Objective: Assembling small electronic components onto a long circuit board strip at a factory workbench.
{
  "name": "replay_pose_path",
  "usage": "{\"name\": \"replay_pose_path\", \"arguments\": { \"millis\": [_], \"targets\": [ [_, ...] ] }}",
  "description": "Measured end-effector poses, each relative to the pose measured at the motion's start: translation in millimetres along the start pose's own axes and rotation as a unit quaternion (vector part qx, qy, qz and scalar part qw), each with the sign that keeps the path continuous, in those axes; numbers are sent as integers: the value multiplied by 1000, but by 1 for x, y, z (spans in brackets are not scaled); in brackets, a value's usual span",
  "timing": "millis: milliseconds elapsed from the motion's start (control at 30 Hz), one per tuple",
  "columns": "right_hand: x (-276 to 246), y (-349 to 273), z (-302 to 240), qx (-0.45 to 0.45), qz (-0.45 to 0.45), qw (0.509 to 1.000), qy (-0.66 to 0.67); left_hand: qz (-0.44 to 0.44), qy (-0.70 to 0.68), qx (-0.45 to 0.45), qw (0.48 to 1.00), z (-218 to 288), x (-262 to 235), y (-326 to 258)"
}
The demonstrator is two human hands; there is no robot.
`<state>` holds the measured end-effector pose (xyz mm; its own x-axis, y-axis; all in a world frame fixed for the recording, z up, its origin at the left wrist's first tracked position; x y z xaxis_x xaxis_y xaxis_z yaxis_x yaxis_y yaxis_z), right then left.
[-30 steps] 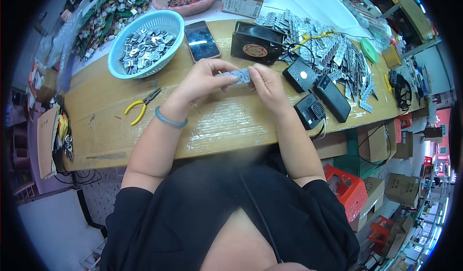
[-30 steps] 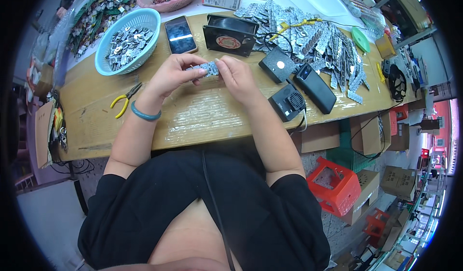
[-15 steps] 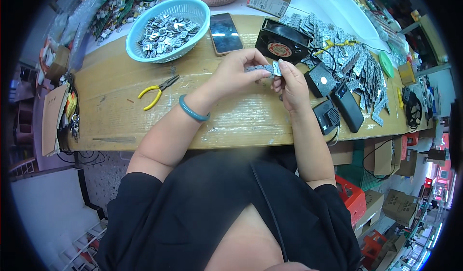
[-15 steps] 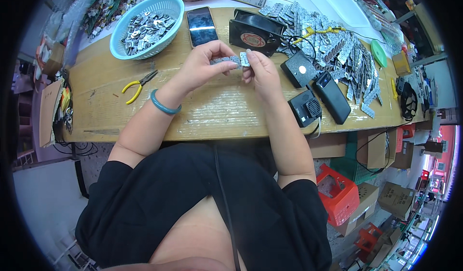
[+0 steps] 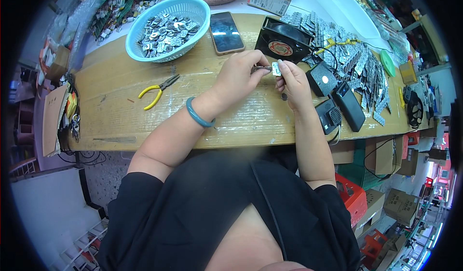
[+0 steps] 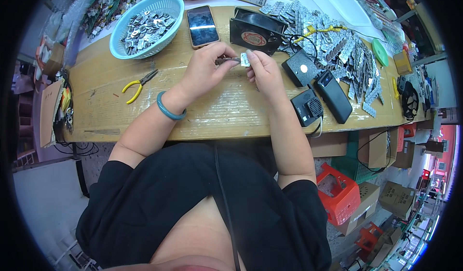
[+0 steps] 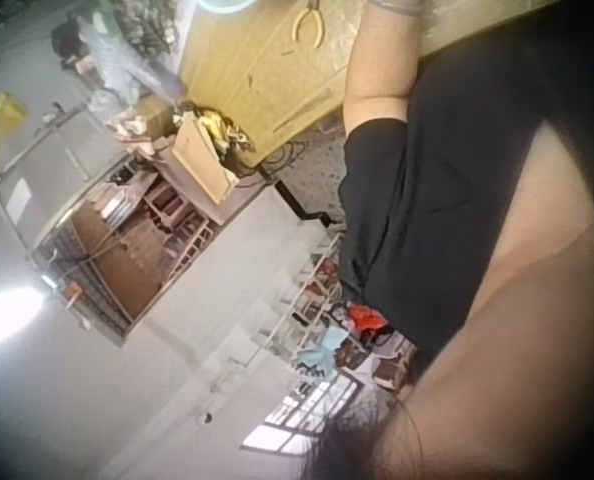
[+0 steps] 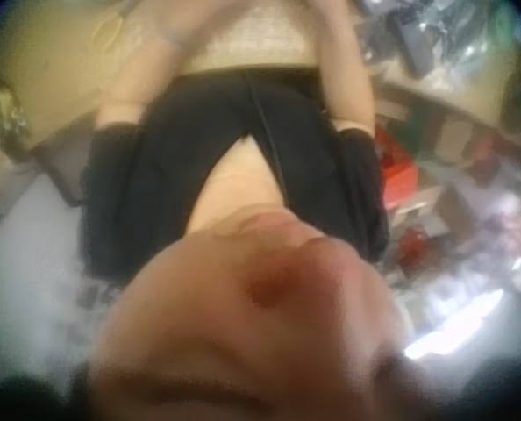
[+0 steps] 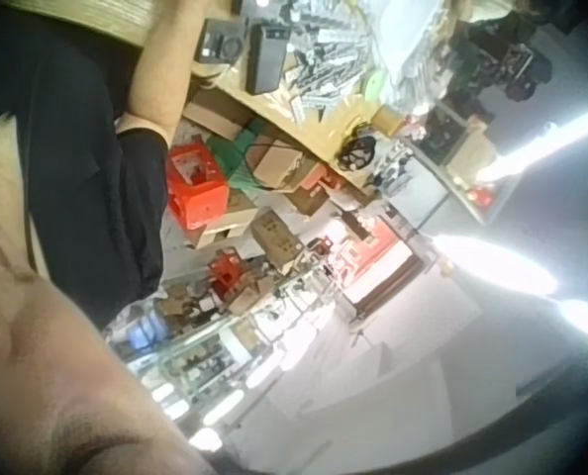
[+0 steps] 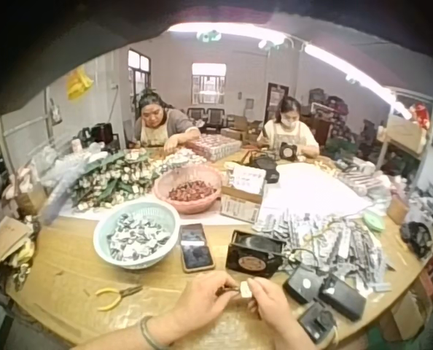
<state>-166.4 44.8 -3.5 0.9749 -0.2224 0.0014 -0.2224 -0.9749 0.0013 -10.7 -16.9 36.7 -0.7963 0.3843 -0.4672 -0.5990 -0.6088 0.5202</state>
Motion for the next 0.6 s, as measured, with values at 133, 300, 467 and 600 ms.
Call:
{"name": "replay_pose_path", "arguments": {
  "millis": [133, 300, 467, 600],
  "targets": [
    [4, -2, -5, -13, 24, 1000, -4, 13, -57, -40, 998, -5, 0, 0],
    [5, -2, -4, -47, 29, 997, -57, -6, -32, -21, 999, -4, -1, 2],
    [7, -2, -6, -76, 27, 989, -120, -37, -24, -22, 999, -10, -8, 3],
    [2, -3, -10, -115, 26, 965, -234, -127, -210, -121, 962, -16, -19, 3]
  ]
}}
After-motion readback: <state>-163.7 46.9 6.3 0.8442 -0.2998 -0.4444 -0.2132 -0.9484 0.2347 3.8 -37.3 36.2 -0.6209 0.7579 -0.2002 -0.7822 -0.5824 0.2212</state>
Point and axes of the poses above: each hand's wrist, its own y-axis towards the middle knuckle, its own x-axis out of the palm, z = x × y, the point moved 3 cm from there along y, towards the middle knuckle, and after that the axes turned 2 degrees about -y, right-handed, at the moved point
